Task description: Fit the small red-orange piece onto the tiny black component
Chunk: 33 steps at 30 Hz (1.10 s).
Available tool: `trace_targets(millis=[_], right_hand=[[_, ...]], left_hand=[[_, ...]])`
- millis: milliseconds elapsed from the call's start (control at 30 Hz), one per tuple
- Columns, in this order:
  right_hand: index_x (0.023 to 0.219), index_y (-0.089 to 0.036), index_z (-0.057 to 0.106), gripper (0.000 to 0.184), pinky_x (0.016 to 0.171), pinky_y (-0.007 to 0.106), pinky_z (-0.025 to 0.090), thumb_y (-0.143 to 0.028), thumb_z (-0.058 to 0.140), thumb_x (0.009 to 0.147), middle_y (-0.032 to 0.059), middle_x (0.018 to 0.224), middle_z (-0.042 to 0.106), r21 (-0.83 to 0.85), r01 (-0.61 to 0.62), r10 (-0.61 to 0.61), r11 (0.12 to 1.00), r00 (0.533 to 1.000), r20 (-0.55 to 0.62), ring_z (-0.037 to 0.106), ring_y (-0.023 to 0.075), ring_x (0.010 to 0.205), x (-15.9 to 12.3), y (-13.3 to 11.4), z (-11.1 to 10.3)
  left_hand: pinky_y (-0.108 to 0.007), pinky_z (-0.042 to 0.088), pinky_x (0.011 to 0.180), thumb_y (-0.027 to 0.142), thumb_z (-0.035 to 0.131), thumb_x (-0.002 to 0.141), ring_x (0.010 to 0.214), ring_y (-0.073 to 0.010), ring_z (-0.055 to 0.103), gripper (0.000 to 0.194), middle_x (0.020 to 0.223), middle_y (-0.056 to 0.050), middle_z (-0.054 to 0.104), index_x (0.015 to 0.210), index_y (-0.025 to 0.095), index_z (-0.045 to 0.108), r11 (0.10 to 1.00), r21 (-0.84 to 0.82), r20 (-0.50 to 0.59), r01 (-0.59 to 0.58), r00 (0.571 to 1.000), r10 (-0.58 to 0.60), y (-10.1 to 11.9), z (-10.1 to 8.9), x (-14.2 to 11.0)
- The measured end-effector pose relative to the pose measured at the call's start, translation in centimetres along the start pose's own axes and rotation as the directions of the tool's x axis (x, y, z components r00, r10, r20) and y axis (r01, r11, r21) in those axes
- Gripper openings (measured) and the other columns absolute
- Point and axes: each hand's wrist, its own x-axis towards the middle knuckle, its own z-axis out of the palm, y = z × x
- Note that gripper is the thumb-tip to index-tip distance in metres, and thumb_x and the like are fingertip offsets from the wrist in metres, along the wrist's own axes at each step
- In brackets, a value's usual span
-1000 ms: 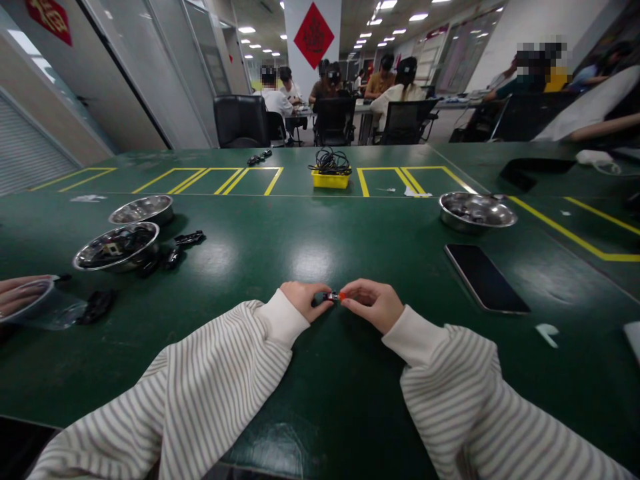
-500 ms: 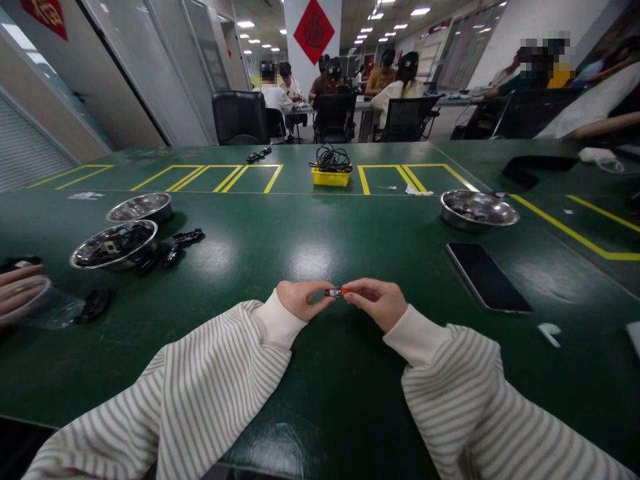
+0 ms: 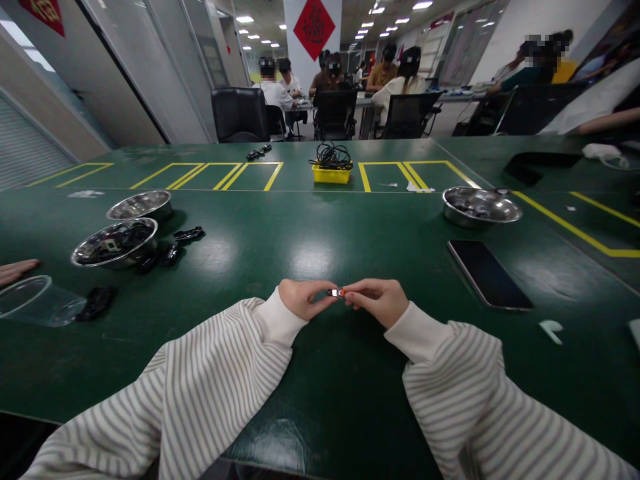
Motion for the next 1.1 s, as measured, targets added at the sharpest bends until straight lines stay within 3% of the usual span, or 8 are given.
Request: trace_targets(millis=[433,667,767,900,1000,1100], right_hand=[[0.074,-0.016,0.064,0.015,0.063,0.030,0.051,-0.027,0.063,0.063,0.0048,0.072,0.066,-0.145,0.075,-0.078,0.987,0.997,-0.014,0.062,0.0167,0.066,0.0,0.1,-0.1],[0.093,-0.014,0.056,0.028,0.048,0.024,0.048,-0.031,0.055,0.070,0.0065,0.074,0.066,-0.105,0.037,-0.040,0.994,0.999,-0.023,0.062,0.0148,0.061,-0.1,-0.1,-0.2],[0.097,-0.013,0.052,0.029,0.044,0.022,0.046,-0.030,0.049,0.074,0.0069,0.075,0.065,-0.108,0.033,-0.035,0.994,0.999,-0.023,0.061,0.0138,0.059,-0.1,-0.1,-0.6],[0.098,-0.013,0.051,0.028,0.042,0.021,0.044,-0.028,0.047,0.074,0.0064,0.074,0.064,-0.134,0.037,-0.039,0.990,0.999,-0.015,0.060,0.0126,0.056,-0.1,0.0,-0.7],[0.103,-0.014,0.049,0.030,0.044,0.021,0.045,-0.026,0.046,0.075,0.0054,0.074,0.064,-0.173,0.067,-0.069,0.983,0.998,-0.006,0.059,0.0114,0.054,-0.3,-0.2,-0.6],[0.107,-0.015,0.046,0.033,0.048,0.022,0.046,-0.023,0.046,0.075,0.0043,0.074,0.063,-0.233,0.124,-0.119,0.965,0.992,0.034,0.059,0.0106,0.053,-0.5,-0.3,-0.4]], left_hand=[[-0.014,0.023,0.036,0.040,0.046,0.074,0.032,-0.0019,0.032,0.028,0.036,0.007,0.038,0.082,0.020,0.064,0.996,-0.025,0.125,0.081,0.989,-0.078,0.0,-0.1,0.1],[-0.015,0.022,0.037,0.040,0.049,0.072,0.032,-0.0025,0.023,0.030,0.035,0.009,0.028,0.084,0.017,0.064,0.980,-0.080,0.052,0.182,0.983,-0.178,-0.7,-0.4,0.0],[-0.015,0.022,0.039,0.041,0.050,0.070,0.035,-0.0034,0.021,0.031,0.037,0.009,0.024,0.083,0.015,0.063,0.951,-0.054,-0.059,0.305,0.950,-0.308,-2.8,-1.0,0.0],[-0.016,0.022,0.041,0.040,0.052,0.069,0.038,-0.0042,0.023,0.032,0.040,0.008,0.026,0.086,0.015,0.062,0.855,0.064,-0.172,0.515,0.849,-0.499,-8.2,-3.3,-0.1],[-0.017,0.023,0.043,0.039,0.051,0.069,0.042,-0.0051,0.030,0.033,0.044,0.006,0.033,0.090,0.016,0.061,0.745,0.219,-0.175,0.630,0.776,-0.606,-12.9,-5.8,-0.7],[-0.018,0.021,0.045,0.041,0.051,0.070,0.045,-0.0053,0.033,0.034,0.049,0.004,0.037,0.093,0.017,0.060,0.600,0.374,-0.247,0.708,0.699,-0.671,-16.5,-8.1,-1.8]])
